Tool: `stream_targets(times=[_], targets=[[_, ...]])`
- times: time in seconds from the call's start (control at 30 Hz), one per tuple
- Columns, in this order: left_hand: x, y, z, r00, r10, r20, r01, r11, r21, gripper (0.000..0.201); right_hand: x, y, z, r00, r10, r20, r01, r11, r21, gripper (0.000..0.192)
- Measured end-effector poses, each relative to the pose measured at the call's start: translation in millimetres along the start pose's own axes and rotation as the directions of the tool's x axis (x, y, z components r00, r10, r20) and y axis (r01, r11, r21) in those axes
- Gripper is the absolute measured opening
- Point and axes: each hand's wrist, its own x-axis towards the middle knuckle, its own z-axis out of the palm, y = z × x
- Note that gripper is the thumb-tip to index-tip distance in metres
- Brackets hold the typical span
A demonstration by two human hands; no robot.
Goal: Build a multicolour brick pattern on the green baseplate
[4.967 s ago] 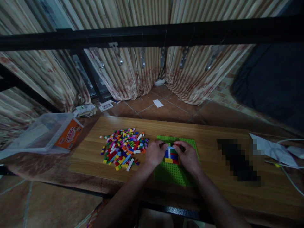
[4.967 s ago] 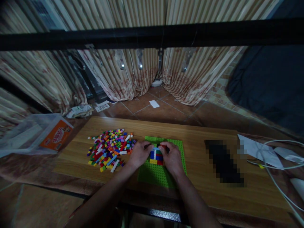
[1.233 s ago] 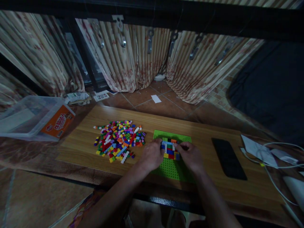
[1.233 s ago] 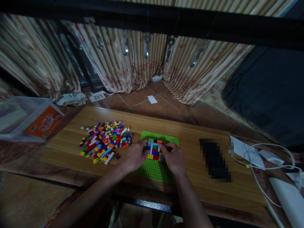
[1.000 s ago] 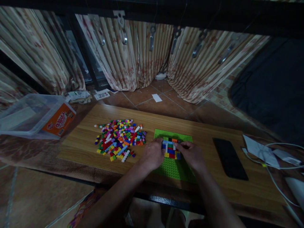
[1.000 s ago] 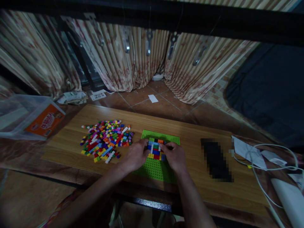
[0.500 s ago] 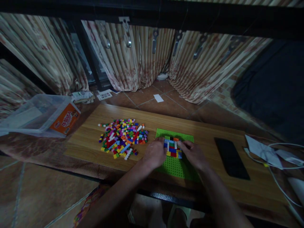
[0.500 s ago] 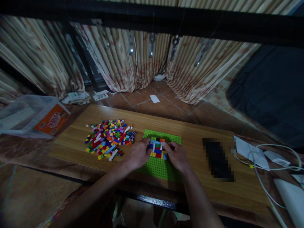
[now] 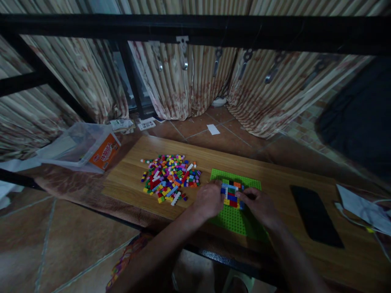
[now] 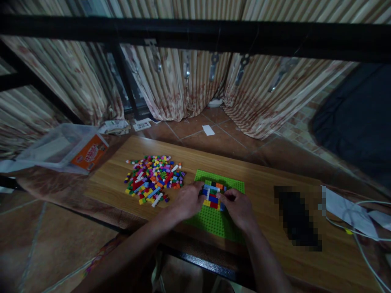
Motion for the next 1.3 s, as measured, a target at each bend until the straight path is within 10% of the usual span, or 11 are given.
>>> stream_targets(times=[0.37,0.8,1.07,1.3], targets=[[5.1,-56.8,-60.6,0.925,-0.292,-0.242,0.337,0.926,0.169,0.024,1.3,2.0,-8.9,0.999,0.047,0.026,-0.051,0.984,0.169,0.046],[9.0,-62.1,-62.8,0.926,-0.291,-0.241,0.347,0.907,0.237,0.027,3.4,-8.2,-10.1,0.978,0.147,-0.145,-0.082,0.920,0.382,0.044],[17.0,-50.4,-55.8,0.996,-0.014,-0.089,-0.013,0.956,-0.293,0.025,-2.6,-18.9,-9.1,0.980,0.093,-0.174,0.018,0.834,0.552,0.041],[12.4,-6.9,-11.0,0.992,0.026,0.124,0.092,0.526,-0.845,0.017,-19.0,-26.6,-4.2,0.994,-0.091,0.060,0.045,0.846,0.531,0.034]])
